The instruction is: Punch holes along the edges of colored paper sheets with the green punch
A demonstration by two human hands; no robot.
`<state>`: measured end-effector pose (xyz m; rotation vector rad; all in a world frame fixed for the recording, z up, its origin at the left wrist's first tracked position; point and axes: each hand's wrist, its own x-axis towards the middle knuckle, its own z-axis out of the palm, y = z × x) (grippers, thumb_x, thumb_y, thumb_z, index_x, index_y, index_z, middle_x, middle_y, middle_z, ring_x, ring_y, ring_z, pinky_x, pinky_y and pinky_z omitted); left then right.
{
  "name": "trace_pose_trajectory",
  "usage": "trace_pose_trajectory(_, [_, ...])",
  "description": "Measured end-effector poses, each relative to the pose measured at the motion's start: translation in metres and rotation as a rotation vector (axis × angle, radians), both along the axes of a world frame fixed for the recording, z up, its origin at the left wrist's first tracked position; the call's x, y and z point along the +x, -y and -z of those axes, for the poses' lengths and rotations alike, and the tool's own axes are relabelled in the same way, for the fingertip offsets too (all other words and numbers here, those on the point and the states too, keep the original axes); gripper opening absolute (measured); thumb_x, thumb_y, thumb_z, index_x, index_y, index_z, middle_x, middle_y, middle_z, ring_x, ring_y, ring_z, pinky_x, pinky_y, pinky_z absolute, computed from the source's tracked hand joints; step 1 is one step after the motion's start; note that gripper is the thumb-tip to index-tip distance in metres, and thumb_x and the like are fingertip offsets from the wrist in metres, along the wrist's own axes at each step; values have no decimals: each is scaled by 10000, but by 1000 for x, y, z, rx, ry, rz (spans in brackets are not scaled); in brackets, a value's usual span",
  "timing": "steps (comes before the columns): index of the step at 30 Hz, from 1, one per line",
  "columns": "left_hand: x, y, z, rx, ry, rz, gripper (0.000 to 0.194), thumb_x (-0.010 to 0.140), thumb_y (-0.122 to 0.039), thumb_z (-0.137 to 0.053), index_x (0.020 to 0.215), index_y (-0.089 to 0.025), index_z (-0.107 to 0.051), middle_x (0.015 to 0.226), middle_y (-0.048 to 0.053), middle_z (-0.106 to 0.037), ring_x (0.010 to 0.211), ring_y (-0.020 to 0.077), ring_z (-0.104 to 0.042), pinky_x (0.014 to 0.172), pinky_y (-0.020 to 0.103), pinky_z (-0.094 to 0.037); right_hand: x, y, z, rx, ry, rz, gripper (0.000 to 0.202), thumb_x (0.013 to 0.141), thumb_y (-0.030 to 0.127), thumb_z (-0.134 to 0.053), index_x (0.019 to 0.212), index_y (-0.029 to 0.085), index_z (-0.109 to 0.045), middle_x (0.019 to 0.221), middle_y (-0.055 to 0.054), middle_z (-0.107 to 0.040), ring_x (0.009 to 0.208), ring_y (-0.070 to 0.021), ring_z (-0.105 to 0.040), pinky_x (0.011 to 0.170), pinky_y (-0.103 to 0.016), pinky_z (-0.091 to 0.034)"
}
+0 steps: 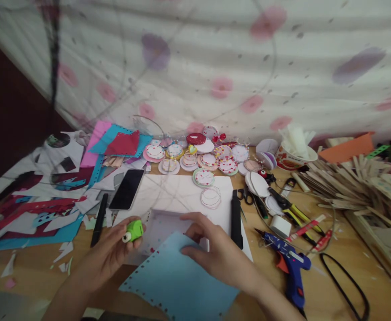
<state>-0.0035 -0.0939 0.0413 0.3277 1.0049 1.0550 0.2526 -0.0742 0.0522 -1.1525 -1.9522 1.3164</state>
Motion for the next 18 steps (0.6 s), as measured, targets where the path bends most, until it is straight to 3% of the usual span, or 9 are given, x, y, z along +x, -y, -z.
trace_pose_trajectory(2, [4, -3, 2, -13, 27, 1, 328, 665, -256, -822, 930, -167, -651, 818, 4, -669, 676, 129, -677, 588, 167, -545, -1, -1, -2, -29, 2, 1, 131, 867, 275, -613, 980, 209, -614, 806, 18, -620, 765, -132, -565, 701, -220, -439])
trace_pose_trajectory(5, [13, -6, 4, 17, 44, 16, 293, 699, -344, -795, 876, -176, -632, 803, -2, -662, 727, 151, -676, 686, 232, -552, -12, 0, -4, -26, 32, -11, 230, 915, 341, -539, 769, 186, -625, 724, 16, -613, 700, -125, -544, 639, -213, -415])
trace_pose_trajectory(7, [18, -6, 5, 53, 18, 42, 297, 714, -378, -780, 869, -180, -621, 812, -2, -659, 768, 154, -665, 753, 258, -534, -21, 1, -3, 1, 45, -6, 265, 929, 345, -511, 752, 180, -620, 700, 16, -605, 680, -124, -535, 625, -213, -407])
trace_pose_trajectory(12, [23, 0, 2, 64, -16, 116, 269, 758, -349, -746, 907, -193, -585, 744, -25, -608, 689, 124, -604, 645, 225, -479, -35, 3, 1, 40, 83, 2, 261, 922, 299, -503, 722, 170, -610, 658, 15, -587, 632, -116, -519, 583, -207, -384])
trace_pose_trajectory(18, [24, 0, -4, 68, -79, 171, 259, 798, -354, -700, 964, -211, -562, 779, -37, -595, 676, 107, -584, 647, 217, -470, -36, 3, -1, 49, 104, 15, 263, 907, 267, -508, 676, 166, -584, 607, 29, -537, 585, -101, -470, 552, -201, -348])
